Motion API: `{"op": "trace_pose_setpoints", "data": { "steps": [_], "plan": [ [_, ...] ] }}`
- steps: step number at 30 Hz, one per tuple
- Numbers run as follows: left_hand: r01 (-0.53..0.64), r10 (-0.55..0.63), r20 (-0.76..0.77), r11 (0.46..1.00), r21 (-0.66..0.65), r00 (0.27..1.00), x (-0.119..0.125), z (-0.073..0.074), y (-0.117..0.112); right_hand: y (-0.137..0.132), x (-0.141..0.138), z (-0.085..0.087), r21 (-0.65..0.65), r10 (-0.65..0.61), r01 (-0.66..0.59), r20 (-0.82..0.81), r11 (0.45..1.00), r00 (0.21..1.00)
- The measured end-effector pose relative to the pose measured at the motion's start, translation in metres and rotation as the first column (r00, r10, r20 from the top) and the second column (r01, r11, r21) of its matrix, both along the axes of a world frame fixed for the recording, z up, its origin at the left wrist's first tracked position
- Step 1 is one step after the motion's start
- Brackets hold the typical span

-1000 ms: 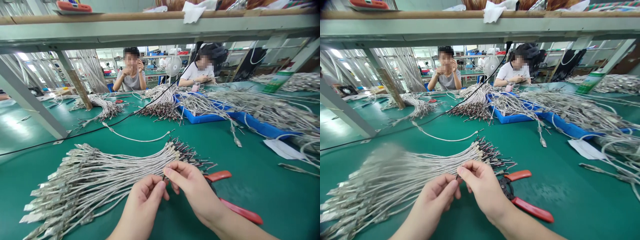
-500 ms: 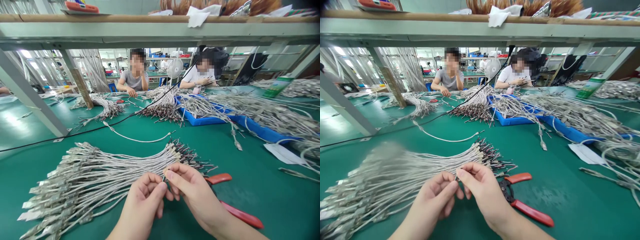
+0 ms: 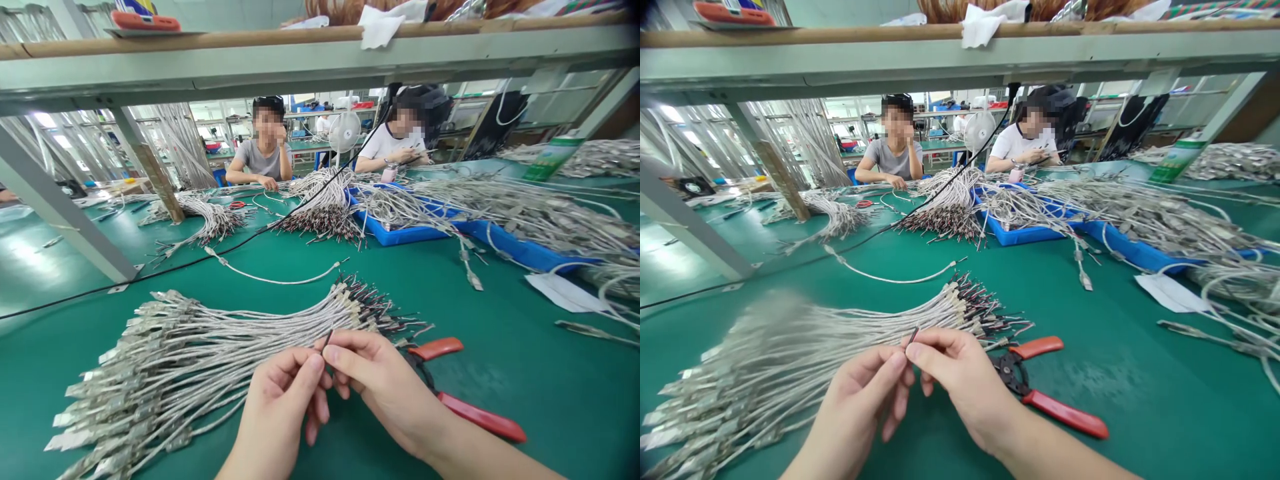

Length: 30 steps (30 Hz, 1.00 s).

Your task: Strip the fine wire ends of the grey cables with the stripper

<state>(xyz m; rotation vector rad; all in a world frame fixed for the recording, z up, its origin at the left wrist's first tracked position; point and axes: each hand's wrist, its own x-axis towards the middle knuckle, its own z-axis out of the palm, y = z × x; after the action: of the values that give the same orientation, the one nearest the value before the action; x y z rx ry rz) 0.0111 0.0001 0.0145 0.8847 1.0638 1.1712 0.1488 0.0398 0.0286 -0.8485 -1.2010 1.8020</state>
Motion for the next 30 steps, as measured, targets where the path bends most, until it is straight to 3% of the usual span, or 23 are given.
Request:
{"op": "trace_pose_setpoints", "data": {
  "steps": [9, 17, 23, 30],
  "plan": [
    [0.049, -0.041, 0.099, 0.996, -0.078, 0.994, 0.0024, 0.0040, -0.0011, -0.0028, 0.0023, 0.0029, 0.220, -0.107, 0.081, 0.111, 0.972, 0.988],
    [0.083, -0.081, -0.090, 0.996, 0.025, 0.993, 0.0038, 0.0021, -0.0027, -0.0021, 0.0026, 0.0018, 0.209, -0.132, 0.107, 0.111, 0.972, 0.985],
    [0.131, -0.098, -0.335, 0.988, 0.077, 0.937, 0.0035, -0.0023, -0.0042, -0.0016, 0.0032, 0.0009, 0.189, -0.133, 0.106, 0.136, 0.976, 0.982],
    [0.140, -0.096, -0.320, 0.983, 0.117, 0.943, 0.0071, -0.0046, -0.0046, 0.0005, 0.0033, -0.0005, 0.130, -0.072, 0.053, 0.146, 0.990, 0.987]
  ]
}}
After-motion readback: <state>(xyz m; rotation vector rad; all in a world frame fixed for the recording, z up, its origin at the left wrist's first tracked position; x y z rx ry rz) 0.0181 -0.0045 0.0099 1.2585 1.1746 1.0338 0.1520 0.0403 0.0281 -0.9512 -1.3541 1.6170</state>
